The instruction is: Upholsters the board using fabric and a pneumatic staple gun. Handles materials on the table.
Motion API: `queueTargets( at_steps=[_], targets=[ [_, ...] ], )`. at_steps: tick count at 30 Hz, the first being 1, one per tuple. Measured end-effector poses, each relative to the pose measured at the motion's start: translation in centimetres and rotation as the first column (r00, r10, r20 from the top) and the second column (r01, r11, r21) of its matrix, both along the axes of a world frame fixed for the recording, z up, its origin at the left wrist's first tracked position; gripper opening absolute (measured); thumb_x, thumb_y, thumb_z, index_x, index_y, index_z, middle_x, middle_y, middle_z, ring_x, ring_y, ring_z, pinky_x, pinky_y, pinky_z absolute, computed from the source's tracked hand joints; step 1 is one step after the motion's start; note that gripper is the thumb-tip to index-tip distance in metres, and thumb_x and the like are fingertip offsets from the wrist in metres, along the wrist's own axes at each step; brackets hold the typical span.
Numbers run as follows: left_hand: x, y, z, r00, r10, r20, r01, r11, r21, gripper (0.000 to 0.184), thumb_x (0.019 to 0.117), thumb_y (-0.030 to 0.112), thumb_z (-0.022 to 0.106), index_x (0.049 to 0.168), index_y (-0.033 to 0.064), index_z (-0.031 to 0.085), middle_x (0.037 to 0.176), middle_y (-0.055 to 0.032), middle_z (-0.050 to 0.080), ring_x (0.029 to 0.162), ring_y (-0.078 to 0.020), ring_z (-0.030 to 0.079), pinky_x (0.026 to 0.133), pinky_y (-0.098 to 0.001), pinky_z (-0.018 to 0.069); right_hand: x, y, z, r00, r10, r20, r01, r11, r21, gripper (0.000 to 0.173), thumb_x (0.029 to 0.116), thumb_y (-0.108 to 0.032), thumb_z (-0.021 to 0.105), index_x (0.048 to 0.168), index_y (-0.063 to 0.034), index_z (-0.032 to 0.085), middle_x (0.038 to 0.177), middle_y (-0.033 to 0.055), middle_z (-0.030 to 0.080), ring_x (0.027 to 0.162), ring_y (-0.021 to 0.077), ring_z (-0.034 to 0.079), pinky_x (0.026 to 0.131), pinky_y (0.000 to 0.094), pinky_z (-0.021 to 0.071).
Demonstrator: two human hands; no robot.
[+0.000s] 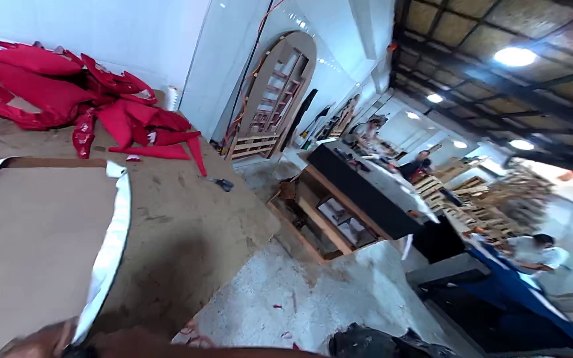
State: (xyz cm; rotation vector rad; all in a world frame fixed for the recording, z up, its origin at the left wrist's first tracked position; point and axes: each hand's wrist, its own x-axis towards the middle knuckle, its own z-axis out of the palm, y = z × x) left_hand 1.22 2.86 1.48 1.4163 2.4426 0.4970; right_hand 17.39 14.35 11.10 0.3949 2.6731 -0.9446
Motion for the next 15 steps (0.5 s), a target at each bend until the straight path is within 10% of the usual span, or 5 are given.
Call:
queueTargets(
  at_steps=[4,7,12,15],
  targets=[
    [-0.6,-0.8,1.9,0.984,0.139,0.109,-0.13,0.988,-0.089,0.047,0.106,0.048,0.047,0.101,0.0097,0.075,0.095,-0.0156,0.074,0.097,-0.0362,0.072,0.091,-0.0603,0.0542,1.7,2.0,1.9,0.986,-0.16,0.048,0.162,0.987,-0.023,0.042,0.0974,-0.02,0.064,0.137,-0.0067,0.061,0.122,0.0182,0.069,0.111,0.032,0.068,0.098,0.0533,0.0541],
    [2.0,-6.7,1.9,0.938,0.304,0.165,-0.312,0.95,0.02,0.048,0.0981,0.062,0.055,0.091,0.0164,0.07,0.085,-0.0031,0.07,0.084,-0.0236,0.069,0.083,-0.054,0.0572,4.0,6.5,-3.1,0.973,-0.228,-0.041,0.231,0.936,0.265,0.041,0.0977,-0.023,0.067,0.137,-0.0118,0.061,0.125,0.0152,0.067,0.099,0.0324,0.071,0.084,0.0562,0.0598],
    [10.8,-13.8,-1.0,0.87,0.494,0.007,-0.484,0.849,0.215,0.075,0.0701,0.08,0.073,0.123,0.0258,0.072,0.129,-0.0071,0.066,0.119,-0.0313,0.061,0.098,-0.0595,0.0491,5.9,11.6,-5.4,0.971,-0.238,-0.011,0.226,0.907,0.356,0.06,0.0967,-0.017,0.068,0.151,-0.0046,0.047,0.148,0.0259,0.047,0.122,0.044,0.06,0.099,0.06,0.0543],
    [12.5,-12.7,-3.8,0.818,0.554,-0.155,-0.498,0.816,0.292,0.051,0.0842,0.062,0.072,0.125,0.0309,0.071,0.135,-0.0041,0.065,0.125,-0.0314,0.059,0.1,-0.0623,0.0449,4.0,5.9,-2.6,0.994,-0.105,0.013,0.097,0.957,0.274,0.041,0.1028,-0.028,0.06,0.139,-0.0092,0.062,0.144,0.0189,0.056,0.133,0.0358,0.055,0.11,0.0545,0.0474]
  ],
)
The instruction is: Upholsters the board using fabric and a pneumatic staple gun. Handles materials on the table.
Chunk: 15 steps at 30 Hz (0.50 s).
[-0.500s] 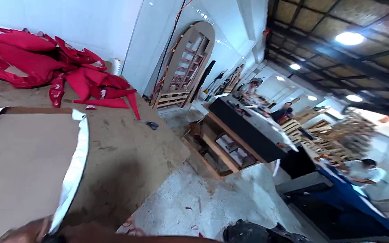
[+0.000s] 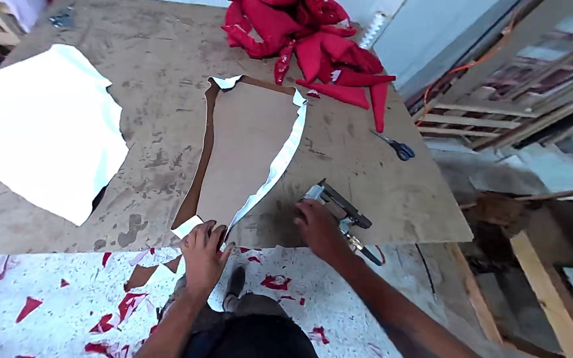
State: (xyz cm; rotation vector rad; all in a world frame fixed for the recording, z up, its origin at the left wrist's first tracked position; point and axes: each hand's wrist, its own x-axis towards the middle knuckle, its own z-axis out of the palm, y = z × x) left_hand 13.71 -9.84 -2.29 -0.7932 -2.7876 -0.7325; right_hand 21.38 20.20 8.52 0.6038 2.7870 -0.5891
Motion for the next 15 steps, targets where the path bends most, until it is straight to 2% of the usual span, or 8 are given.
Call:
queueTargets(
  at_steps=[2,3,5,7,9,13,15],
  targets=[
    [-0.1,0.6,-1.6,0.995,0.016,-0.102,-0.013,0.999,0.03,0.031,0.0952,0.049,0.066,0.12,0.0329,0.074,0.135,0.0036,0.066,0.131,-0.0257,0.057,0.104,-0.0588,0.0431,-4.0,-4.8,0.9,0.976,0.216,-0.025,-0.216,0.976,0.02,0.032,0.106,-0.035,0.054,0.122,-0.0133,0.071,0.121,0.0107,0.069,0.116,0.0269,0.066,0.1,0.0492,0.0547],
    [-0.3,0.7,-2.1,0.99,0.019,-0.14,-0.012,0.999,0.048,0.025,0.0977,0.045,0.064,0.116,0.0332,0.076,0.134,0.0075,0.067,0.131,-0.0228,0.056,0.105,-0.0559,0.0421,-6.6,-6.7,0.6,0.944,0.329,-0.032,-0.327,0.944,0.046,0.03,0.1059,-0.037,0.053,0.112,-0.0143,0.072,0.109,0.0082,0.072,0.106,0.0254,0.069,0.092,0.0493,0.0571],
    [-0.6,1.0,-2.6,0.986,0.014,-0.169,0.006,0.993,0.119,0.021,0.0997,0.04,0.062,0.11,0.0326,0.079,0.127,0.0136,0.071,0.128,-0.0182,0.058,0.106,-0.0514,0.0407,-12.5,-8.9,-0.1,0.866,0.483,0.129,-0.492,0.869,0.055,0.03,0.1024,-0.041,0.058,0.101,-0.0144,0.072,0.097,0.0087,0.072,0.096,0.0295,0.07,0.08,0.0563,0.0577],
    [-0.5,0.9,-2.6,0.989,0.002,-0.146,0.029,0.977,0.209,0.02,0.0997,0.033,0.063,0.106,0.0297,0.081,0.121,0.0138,0.074,0.123,-0.016,0.062,0.107,-0.0487,0.0416,-16.5,-10.1,-0.9,0.748,0.547,0.376,-0.61,0.79,0.065,0.031,0.0964,-0.039,0.068,0.096,-0.0083,0.072,0.097,0.0145,0.071,0.096,0.0364,0.069,0.076,0.0618,0.0555],
    [-0.4,0.6,-2.5,0.995,-0.002,-0.103,0.032,0.957,0.29,0.019,0.0992,0.029,0.063,0.104,0.0257,0.082,0.115,0.01,0.076,0.119,-0.0147,0.065,0.107,-0.0472,0.0432,-17.8,-10.9,-1.8,0.653,0.566,0.503,-0.684,0.726,0.071,0.033,0.0935,-0.036,0.073,0.096,-0.0032,0.071,0.1,0.0176,0.07,0.098,0.0387,0.069,0.077,0.062,0.0556],
    [-0.6,0.3,-2.6,0.999,0.036,0.009,-0.036,0.905,0.425,0.017,0.0982,0.025,0.065,0.097,0.0235,0.082,0.106,0.0088,0.078,0.109,-0.007,0.068,0.106,-0.0426,0.0458,-17.9,-12.5,-3.1,0.667,0.513,0.541,-0.642,0.764,0.068,0.03,0.093,-0.028,0.073,0.102,0.0003,0.07,0.102,0.0202,0.07,0.099,0.0404,0.068,0.079,0.0614,0.0555],
    [-1.5,0.3,-2.7,0.998,0.037,0.048,-0.054,0.889,0.454,0.016,0.097,0.025,0.067,0.094,0.0228,0.082,0.104,0.0082,0.078,0.107,-0.0068,0.069,0.108,-0.0442,0.0457,-18.3,-12.9,-3.2,0.67,0.485,0.561,-0.623,0.779,0.07,0.027,0.0921,-0.025,0.074,0.103,-0.0006,0.07,0.104,0.0196,0.07,0.099,0.0399,0.068,0.078,0.0617,0.056]
  ],
)
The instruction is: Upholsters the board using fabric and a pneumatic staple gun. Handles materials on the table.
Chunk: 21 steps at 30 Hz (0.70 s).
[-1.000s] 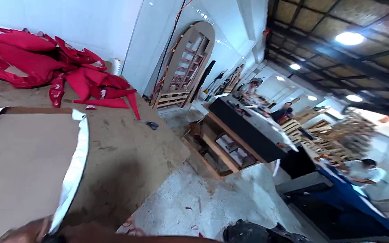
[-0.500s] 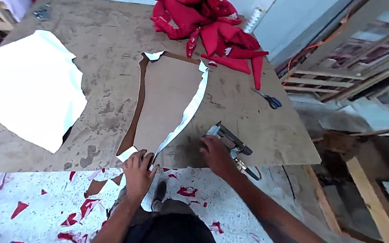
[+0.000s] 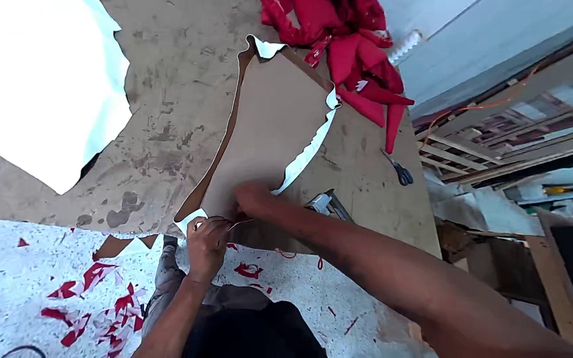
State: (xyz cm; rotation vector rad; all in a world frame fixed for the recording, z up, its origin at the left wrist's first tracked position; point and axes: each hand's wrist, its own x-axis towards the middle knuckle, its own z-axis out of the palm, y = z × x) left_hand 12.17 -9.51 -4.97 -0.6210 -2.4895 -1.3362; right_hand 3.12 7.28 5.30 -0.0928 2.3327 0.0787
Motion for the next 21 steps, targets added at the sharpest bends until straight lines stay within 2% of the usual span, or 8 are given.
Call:
queueTargets(
  at_steps=[5,8,10,12,14,15,19,21],
  targets=[
    [-1.7,0.1,-0.2,0.994,0.054,0.099,-0.051,0.998,-0.03,0.014,0.0951,0.03,0.071,0.093,0.021,0.081,0.111,0.0066,0.075,0.117,-0.0223,0.061,0.106,-0.0511,0.0435,-1.4,0.9,-0.8,0.997,0.043,0.067,-0.042,0.999,-0.017,0.034,0.092,-0.032,0.075,0.099,0.0005,0.069,0.102,0.0215,0.069,0.097,0.0415,0.068,0.077,0.0635,0.0549],
    [-1.8,0.7,-0.3,0.979,0.071,0.192,-0.054,0.994,-0.091,0.015,0.0952,0.034,0.072,0.096,0.0215,0.081,0.128,0.0098,0.07,0.131,-0.0237,0.052,0.11,-0.0505,0.0407,0.2,5.7,-3.3,0.992,-0.116,-0.047,0.095,0.945,-0.314,0.037,0.0959,-0.041,0.068,0.085,-0.0055,0.072,0.081,0.0127,0.071,0.077,0.0306,0.07,0.071,0.0573,0.0578],
    [-2.0,0.4,0.1,0.975,0.069,0.213,-0.048,0.994,-0.102,0.016,0.0957,0.035,0.072,0.095,0.0219,0.081,0.129,0.0115,0.07,0.133,-0.0214,0.052,0.112,-0.0476,0.0417,4.7,10.0,-3.6,0.861,-0.48,-0.166,0.267,0.705,-0.657,0.038,0.1035,-0.039,0.059,0.094,-0.0056,0.074,0.081,0.0066,0.073,0.073,0.0194,0.072,0.073,0.0462,0.0627],
    [-2.3,0.5,0.2,0.973,0.085,0.214,-0.067,0.994,-0.09,0.014,0.0939,0.034,0.074,0.092,0.0222,0.081,0.126,0.0126,0.071,0.131,-0.0197,0.054,0.11,-0.0451,0.0445,10.9,13.7,-1.4,0.555,-0.784,-0.278,0.387,0.54,-0.747,0.032,0.1043,-0.036,0.06,0.113,-0.0079,0.071,0.1,0.0078,0.075,0.088,0.0199,0.074,0.083,0.0465,0.0638],
    [-2.3,0.0,0.2,0.969,0.103,0.224,-0.083,0.992,-0.099,0.012,0.0917,0.035,0.076,0.089,0.0233,0.081,0.125,0.0139,0.071,0.13,-0.018,0.054,0.109,-0.0431,0.0451,16.5,17.2,-2.4,0.329,-0.818,-0.472,0.476,0.576,-0.665,0.037,0.0982,-0.039,0.069,0.122,-0.0108,0.069,0.114,0.0095,0.072,0.102,0.0241,0.07,0.091,0.0512,0.0594],
    [-2.4,0.0,0.3,0.965,0.103,0.241,-0.078,0.991,-0.11,0.013,0.0906,0.036,0.077,0.09,0.0227,0.08,0.129,0.012,0.069,0.131,-0.0194,0.054,0.109,-0.0441,0.0452,18.6,18.6,-3.2,0.324,-0.779,-0.537,0.512,0.621,-0.593,0.048,0.0933,-0.042,0.074,0.127,-0.0089,0.068,0.123,0.0149,0.067,0.112,0.0307,0.065,0.096,0.057,0.0546],
    [-4.0,0.3,1.5,0.93,0.126,0.346,-0.079,0.986,-0.145,0.032,0.0795,0.039,0.088,0.1,0.0182,0.076,0.153,-0.0111,0.047,0.133,-0.0324,0.05,0.106,-0.0518,0.0483,19.9,20.3,-4.4,0.465,-0.636,-0.616,0.533,0.756,-0.379,0.078,0.0771,-0.042,0.09,0.137,-0.003,0.058,0.141,0.0246,0.053,0.129,0.0435,0.053,0.104,0.0636,0.0484],
    [-4.8,-0.1,1.9,0.919,0.121,0.375,-0.05,0.98,-0.192,0.046,0.076,0.042,0.09,0.113,0.0193,0.074,0.15,-0.0115,0.05,0.132,-0.0335,0.051,0.106,-0.0517,0.0479,19.8,19.8,-4.5,0.53,-0.59,-0.61,0.52,0.794,-0.316,0.086,0.0731,-0.031,0.094,0.144,-0.0047,0.052,0.144,0.0261,0.05,0.13,0.0475,0.052,0.104,0.0653,0.0481]
  ],
)
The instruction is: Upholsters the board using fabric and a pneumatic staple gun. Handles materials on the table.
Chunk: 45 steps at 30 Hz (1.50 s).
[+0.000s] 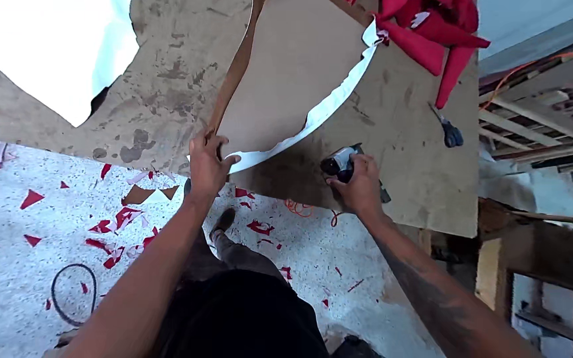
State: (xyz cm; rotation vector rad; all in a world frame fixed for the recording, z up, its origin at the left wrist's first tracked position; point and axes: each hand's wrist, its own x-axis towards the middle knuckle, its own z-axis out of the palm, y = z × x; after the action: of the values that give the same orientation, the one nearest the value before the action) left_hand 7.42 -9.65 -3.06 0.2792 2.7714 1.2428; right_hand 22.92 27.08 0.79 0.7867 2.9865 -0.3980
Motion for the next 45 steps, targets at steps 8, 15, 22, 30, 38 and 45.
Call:
queueTargets(
  at_steps=[8,15,22,30,38,45],
  targets=[
    [-2.5,-0.4,0.9,0.987,-0.107,0.12,0.119,0.988,-0.098,0.091,0.0687,0.051,0.092,0.147,0.0232,0.055,0.126,-0.014,0.059,0.118,-0.036,0.057,0.098,-0.0545,0.0519,0.2,-2.7,3.6,0.978,-0.146,0.152,0.165,0.979,-0.118,0.05,0.0902,-0.033,0.069,0.128,-0.0016,0.061,0.114,0.0248,0.064,0.101,0.0425,0.065,0.083,0.0679,0.052],
    [-3.1,-0.7,0.6,0.983,-0.104,0.155,0.117,0.99,-0.076,0.101,0.0716,0.051,0.09,0.156,0.0213,0.045,0.129,-0.0161,0.058,0.116,-0.0359,0.059,0.097,-0.055,0.0534,-2.4,-15.8,7.7,0.995,0.055,0.082,-0.025,0.943,-0.333,0.02,0.0959,-0.032,0.062,0.107,-0.0161,0.069,0.076,0.0024,0.066,0.064,0.0181,0.065,0.059,0.0469,0.056],
    [-3.7,-1.3,0.2,0.972,-0.153,0.177,0.158,0.987,-0.016,0.097,0.0746,0.047,0.089,0.156,0.0178,0.045,0.127,-0.0167,0.058,0.115,-0.0363,0.059,0.096,-0.0541,0.0541,-5.8,-17.1,7.1,0.975,0.147,0.164,-0.106,0.967,-0.232,0.023,0.0973,-0.03,0.063,0.113,-0.0125,0.064,0.082,0.0058,0.068,0.072,0.0216,0.068,0.064,0.0515,0.0574],
    [-4.5,-1.3,0.2,0.973,-0.178,0.15,0.18,0.984,-0.002,0.094,0.0754,0.048,0.088,0.154,0.0171,0.047,0.122,-0.0147,0.059,0.111,-0.0323,0.061,0.094,-0.0496,0.0559,-5.6,-20.8,8.2,0.971,0.118,0.208,-0.058,0.96,-0.273,0.02,0.0966,-0.032,0.063,0.105,-0.0141,0.064,0.074,0.0016,0.066,0.063,0.0168,0.067,0.058,0.045,0.0577],
    [-5.4,-1.4,0.9,0.958,-0.21,0.196,0.216,0.976,-0.008,0.092,0.0728,0.046,0.091,0.149,0.0156,0.05,0.127,-0.0159,0.059,0.112,-0.0337,0.063,0.093,-0.0541,0.0566,-5.2,-23.8,8.2,0.968,0.135,0.212,-0.054,0.937,-0.346,0.022,0.0957,-0.032,0.063,0.11,-0.0149,0.064,0.076,0.002,0.067,0.063,0.0171,0.067,0.058,0.045,0.0585],
    [-0.5,-8.4,3.8,0.883,-0.468,-0.038,0.466,0.883,-0.055,0.071,0.074,0.049,0.088,0.133,0.017,0.065,0.143,-0.0137,0.055,0.132,-0.0325,0.053,0.108,-0.0544,0.0487,-4.8,-24.5,7.7,0.979,0.121,0.166,-0.043,0.911,-0.411,0.023,0.0972,-0.029,0.065,0.113,-0.0123,0.064,0.081,0.005,0.066,0.07,0.0207,0.066,0.064,0.0473,0.0573]
  ],
)
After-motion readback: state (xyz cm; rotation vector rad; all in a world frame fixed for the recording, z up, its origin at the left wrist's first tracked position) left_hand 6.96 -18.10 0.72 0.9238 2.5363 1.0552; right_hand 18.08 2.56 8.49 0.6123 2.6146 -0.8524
